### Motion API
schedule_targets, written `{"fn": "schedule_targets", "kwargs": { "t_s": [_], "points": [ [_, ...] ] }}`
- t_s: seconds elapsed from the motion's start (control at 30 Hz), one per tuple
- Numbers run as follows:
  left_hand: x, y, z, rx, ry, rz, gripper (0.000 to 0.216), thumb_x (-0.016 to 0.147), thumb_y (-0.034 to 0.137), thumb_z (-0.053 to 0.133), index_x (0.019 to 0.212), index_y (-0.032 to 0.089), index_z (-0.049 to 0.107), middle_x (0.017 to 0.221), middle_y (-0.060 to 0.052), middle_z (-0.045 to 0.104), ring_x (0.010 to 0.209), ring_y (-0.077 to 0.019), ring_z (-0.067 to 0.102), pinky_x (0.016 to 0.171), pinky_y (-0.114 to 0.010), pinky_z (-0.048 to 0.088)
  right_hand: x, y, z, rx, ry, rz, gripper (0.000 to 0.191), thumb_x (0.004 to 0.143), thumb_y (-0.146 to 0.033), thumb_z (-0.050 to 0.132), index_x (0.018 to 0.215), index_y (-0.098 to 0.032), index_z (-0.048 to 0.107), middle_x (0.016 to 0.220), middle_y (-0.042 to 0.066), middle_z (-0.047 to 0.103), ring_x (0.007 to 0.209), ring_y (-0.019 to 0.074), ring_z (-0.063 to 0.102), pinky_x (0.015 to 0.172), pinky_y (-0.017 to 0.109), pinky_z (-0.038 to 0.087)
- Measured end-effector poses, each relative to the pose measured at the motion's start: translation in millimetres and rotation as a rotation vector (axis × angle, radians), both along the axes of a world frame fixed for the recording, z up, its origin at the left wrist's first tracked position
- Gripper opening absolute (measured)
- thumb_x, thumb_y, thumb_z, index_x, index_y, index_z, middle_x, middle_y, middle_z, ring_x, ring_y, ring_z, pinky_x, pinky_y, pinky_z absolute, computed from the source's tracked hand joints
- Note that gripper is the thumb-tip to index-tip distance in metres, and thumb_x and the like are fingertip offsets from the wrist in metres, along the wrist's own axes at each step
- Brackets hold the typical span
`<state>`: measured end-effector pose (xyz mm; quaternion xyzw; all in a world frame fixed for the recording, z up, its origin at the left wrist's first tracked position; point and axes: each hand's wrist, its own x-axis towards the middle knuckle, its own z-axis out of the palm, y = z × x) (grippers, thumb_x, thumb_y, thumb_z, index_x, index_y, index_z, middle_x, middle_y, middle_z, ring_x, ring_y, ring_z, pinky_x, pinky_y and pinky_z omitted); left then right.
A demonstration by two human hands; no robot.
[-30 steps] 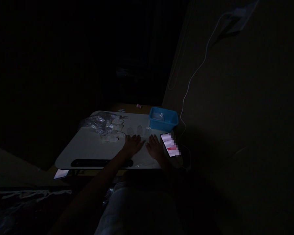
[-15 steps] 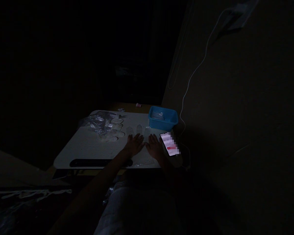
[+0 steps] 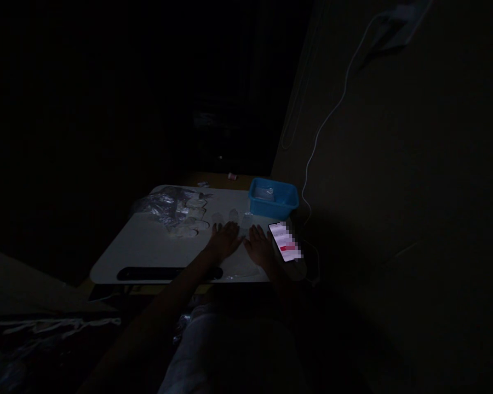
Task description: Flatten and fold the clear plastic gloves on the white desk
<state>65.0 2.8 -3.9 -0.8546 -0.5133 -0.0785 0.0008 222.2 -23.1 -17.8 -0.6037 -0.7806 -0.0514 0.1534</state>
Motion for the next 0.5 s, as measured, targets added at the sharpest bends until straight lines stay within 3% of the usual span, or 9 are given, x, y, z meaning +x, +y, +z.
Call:
{"fn": "schedule_targets", "kwargs": {
  "t_s": [0.23,0.5],
  "points": [
    [19,-5,-2.4,-0.089,-0.022,-0.114,0.052,0.089,0.038,0.013,0.131,0.015,0.033,0.138,-0.012,0.033,0.128,-0.0221,0.027,0.101,-0.055,0.011,2,1,1.5,-0.044,-0.034,-0.001,0.049,0.087,-0.032,0.031,0.131,-0.012,0.036,0.139,0.012,0.032,0.13,0.0249,0.022,0.101,0.049,0.018],
    [4,-3,8.3,-0.098,-0.063,0.015,0.05,0.089,0.039,0.014,0.129,0.019,0.037,0.139,-0.01,0.032,0.129,-0.0221,0.026,0.101,-0.054,0.014,0,2,-1.9,0.002,0.019,-0.008,0.048,0.089,-0.037,0.028,0.129,-0.013,0.04,0.137,0.011,0.036,0.129,0.0243,0.023,0.101,0.048,0.017]
  ]
}}
